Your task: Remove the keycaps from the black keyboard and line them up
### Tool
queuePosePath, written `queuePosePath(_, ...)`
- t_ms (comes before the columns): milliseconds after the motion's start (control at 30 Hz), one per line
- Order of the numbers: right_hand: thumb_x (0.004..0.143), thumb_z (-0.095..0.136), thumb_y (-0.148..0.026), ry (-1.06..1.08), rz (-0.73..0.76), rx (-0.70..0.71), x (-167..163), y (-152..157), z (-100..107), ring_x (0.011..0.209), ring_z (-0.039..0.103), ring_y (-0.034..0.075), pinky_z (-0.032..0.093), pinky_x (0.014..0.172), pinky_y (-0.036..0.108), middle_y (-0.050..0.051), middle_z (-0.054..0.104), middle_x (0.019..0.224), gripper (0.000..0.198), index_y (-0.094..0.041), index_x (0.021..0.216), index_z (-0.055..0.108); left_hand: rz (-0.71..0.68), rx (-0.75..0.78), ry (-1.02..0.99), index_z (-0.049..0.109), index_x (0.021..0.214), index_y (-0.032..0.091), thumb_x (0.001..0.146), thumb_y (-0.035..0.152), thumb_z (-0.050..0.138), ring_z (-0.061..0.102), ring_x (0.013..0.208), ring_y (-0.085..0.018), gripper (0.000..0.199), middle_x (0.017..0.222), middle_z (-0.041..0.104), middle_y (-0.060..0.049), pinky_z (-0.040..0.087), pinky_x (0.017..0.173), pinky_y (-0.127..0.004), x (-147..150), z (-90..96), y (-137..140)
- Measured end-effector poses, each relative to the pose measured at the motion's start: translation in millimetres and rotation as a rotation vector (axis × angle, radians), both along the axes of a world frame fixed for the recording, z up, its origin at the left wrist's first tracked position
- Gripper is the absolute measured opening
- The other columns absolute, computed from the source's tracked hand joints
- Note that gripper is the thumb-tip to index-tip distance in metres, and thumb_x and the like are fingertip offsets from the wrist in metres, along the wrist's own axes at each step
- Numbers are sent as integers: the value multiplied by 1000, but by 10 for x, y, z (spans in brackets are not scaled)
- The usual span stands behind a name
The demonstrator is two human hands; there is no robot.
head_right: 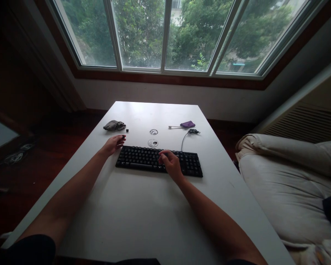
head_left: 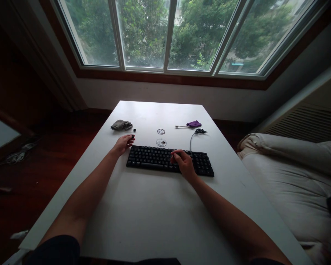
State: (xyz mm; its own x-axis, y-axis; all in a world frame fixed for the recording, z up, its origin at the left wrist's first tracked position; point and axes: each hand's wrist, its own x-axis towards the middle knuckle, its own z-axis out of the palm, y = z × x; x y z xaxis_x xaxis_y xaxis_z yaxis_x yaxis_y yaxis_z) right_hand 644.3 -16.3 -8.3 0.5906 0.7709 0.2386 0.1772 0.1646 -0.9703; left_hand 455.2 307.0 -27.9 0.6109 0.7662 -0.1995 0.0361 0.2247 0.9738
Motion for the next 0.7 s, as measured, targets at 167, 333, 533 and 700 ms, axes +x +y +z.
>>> queuePosePath(167,94,60,-43,-116,63,-26,-162,-26,-104,68,65,18,53,64,30,3,69,75,25,-21,100,69,32,282,90,76,102,18,73,35,65,62,75,-16,35,94,72,-7,46,67,-27,305,10,87)
queuePosePath(333,94,59,-38,-307,80,-95,-190,-11,-137,66,65,17,51,62,28,3,71,74,22,-21,99,72,101,678,307,79,96,20,77,32,61,61,76,-21,29,84,72,-6,45,76,-33,531,77,272)
queuePosePath(533,95,59,-38,-340,87,-106,-138,-24,-156,63,65,17,48,59,27,2,70,73,21,-23,100,71,83,943,401,78,104,22,83,30,61,60,98,-27,28,100,73,-9,41,96,-38,703,90,485)
queuePosePath(700,95,59,-37,-398,88,-110,-115,-22,-152,67,66,18,49,61,28,3,73,79,19,-24,100,72,35,1083,475,80,97,25,87,31,61,44,125,-32,22,130,63,-9,29,111,-45,839,25,545)
